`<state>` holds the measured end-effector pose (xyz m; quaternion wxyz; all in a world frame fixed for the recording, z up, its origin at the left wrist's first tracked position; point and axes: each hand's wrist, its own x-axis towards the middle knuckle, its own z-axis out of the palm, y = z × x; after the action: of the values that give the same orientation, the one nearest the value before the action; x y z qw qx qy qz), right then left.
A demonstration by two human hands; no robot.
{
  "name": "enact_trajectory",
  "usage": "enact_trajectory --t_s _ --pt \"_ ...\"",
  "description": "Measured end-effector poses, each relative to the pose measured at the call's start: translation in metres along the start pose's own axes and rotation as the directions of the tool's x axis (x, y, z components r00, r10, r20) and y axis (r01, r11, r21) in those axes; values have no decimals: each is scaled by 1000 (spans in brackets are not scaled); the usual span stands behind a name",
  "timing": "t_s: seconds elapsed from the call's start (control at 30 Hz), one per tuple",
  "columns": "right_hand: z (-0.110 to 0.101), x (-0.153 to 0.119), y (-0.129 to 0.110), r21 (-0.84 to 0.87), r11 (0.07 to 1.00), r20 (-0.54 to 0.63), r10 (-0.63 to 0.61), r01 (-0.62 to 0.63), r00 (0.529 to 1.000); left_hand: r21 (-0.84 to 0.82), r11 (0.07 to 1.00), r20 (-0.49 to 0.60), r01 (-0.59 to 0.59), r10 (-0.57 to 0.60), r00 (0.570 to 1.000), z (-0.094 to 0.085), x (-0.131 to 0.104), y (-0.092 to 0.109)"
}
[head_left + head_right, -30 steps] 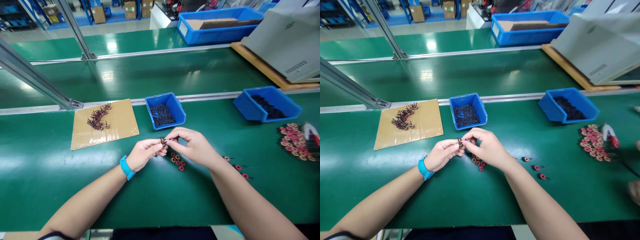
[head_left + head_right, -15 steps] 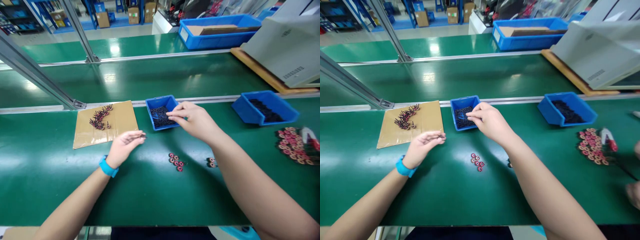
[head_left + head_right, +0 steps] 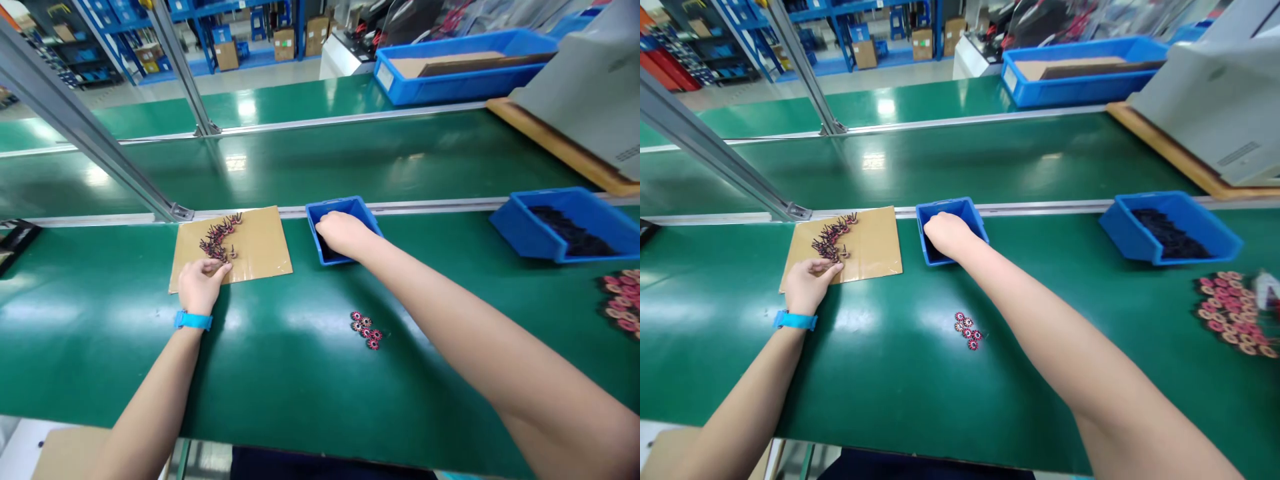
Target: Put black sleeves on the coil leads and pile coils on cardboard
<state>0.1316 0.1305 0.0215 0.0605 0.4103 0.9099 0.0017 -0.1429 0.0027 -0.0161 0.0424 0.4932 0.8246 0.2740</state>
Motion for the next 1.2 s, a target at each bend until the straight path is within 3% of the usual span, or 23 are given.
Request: enact_trajectory --t_s 0.1,0.17,0.23,0.27,0.3,0.33,0.37,0.4,0.43,0.47,0.53,0.67,0.73,0.83,0.9,1.0,1.07,1.1,1.2 --pt "2 2 -4 10 1000 -13 1 -1 1000 41 999 -88 23 -19 996 -2 -2 3" --pt "2 1 -5 33 999 -31 5 -4 999 13 997 -122 -74 75 990 -2 -12 13" --pt "3 1 -6 64 998 -51 21 -17 999 -87 962 -32 -257 255 966 0 -29 31" --pt "3 0 -6 79 996 -59 34 -30 998 -165 921 79 -353 369 926 2 -39 41" --pt "3 0 -6 95 994 -67 51 -44 996 -257 859 218 -442 497 840 5 -50 53" --pt "3 0 -5 111 992 -75 70 -61 995 -354 783 338 -511 616 711 9 -60 64" --pt "3 0 -5 127 989 -83 90 -79 993 -432 710 413 -556 704 578 14 -70 75" --pt "3 0 -4 144 985 -93 110 -96 990 -477 659 443 -582 752 488 19 -79 86" --pt "2 0 -3 163 980 -105 130 -112 986 -495 631 458 -597 774 438 25 -87 96" --pt "0 -1 -1 186 975 -121 146 -122 982 -495 620 466 -608 781 417 30 -93 105" --pt "-6 -5 3 236 964 -162 168 -127 972 -471 628 470 -619 773 426 39 -103 118" --pt "-22 -28 9 397 909 -266 246 -126 932 -441 666 439 -602 745 502 48 -115 130" --pt "-27 -47 7 648 754 -292 380 -110 878 -455 676 416 -580 737 533 49 -119 131" --pt "-27 -82 -2 921 389 -200 500 -12 843 -554 670 397 -495 734 550 47 -118 130" --pt "-22 -102 -10 980 198 -120 549 11 827 -676 670 429 -307 696 575 47 -113 127" --pt "-13 -122 -21 1000 -6 -22 577 31 817 -764 609 596 211 543 592 46 -102 125" --pt "-9 -126 -26 997 -66 9 579 36 816 -707 498 704 501 438 558 46 -95 124" --pt "-8 -127 -29 997 -74 13 576 36 817 -674 440 738 593 400 543 46 -92 125" --pt "-7 -125 -35 998 -52 -4 583 42 813 -611 306 786 730 342 514 45 -88 128"
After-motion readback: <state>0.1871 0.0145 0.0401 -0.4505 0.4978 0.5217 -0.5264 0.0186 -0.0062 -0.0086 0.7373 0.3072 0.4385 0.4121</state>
